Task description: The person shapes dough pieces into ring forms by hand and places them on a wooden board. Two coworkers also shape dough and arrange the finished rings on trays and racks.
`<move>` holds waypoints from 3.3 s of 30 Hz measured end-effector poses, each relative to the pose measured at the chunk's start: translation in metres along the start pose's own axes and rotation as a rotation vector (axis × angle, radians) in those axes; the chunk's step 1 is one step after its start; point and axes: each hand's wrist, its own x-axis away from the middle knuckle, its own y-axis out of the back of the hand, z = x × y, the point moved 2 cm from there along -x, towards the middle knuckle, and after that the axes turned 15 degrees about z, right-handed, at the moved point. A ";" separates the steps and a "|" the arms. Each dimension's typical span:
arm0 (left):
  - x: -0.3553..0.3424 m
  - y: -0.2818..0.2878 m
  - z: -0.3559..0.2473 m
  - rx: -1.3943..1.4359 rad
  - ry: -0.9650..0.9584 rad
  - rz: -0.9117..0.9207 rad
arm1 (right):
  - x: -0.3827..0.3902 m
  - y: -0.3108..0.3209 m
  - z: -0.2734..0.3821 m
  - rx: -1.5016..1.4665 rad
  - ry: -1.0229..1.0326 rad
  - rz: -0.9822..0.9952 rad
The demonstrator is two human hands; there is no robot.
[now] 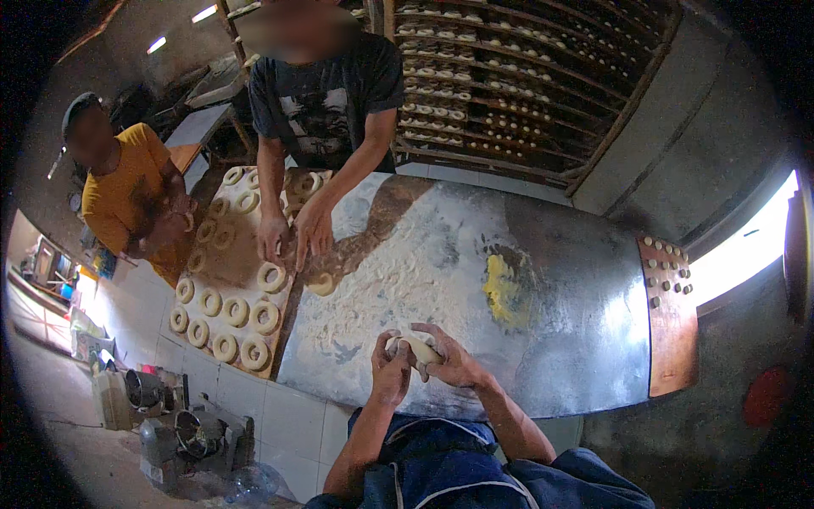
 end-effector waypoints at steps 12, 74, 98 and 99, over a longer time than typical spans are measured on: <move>-0.022 -0.014 0.026 -0.398 -0.010 -0.062 | 0.009 0.035 -0.073 -0.255 0.029 -0.312; -0.034 0.244 -0.338 -0.932 -0.324 -0.410 | -0.400 -0.148 -0.065 0.203 0.073 -0.120; 0.086 0.143 -0.281 -1.438 -0.074 -0.530 | -0.151 -0.107 -0.046 0.360 -0.394 -0.452; 0.078 0.131 -0.283 -1.409 -0.060 -0.455 | -0.152 -0.105 -0.046 0.322 -0.356 -0.461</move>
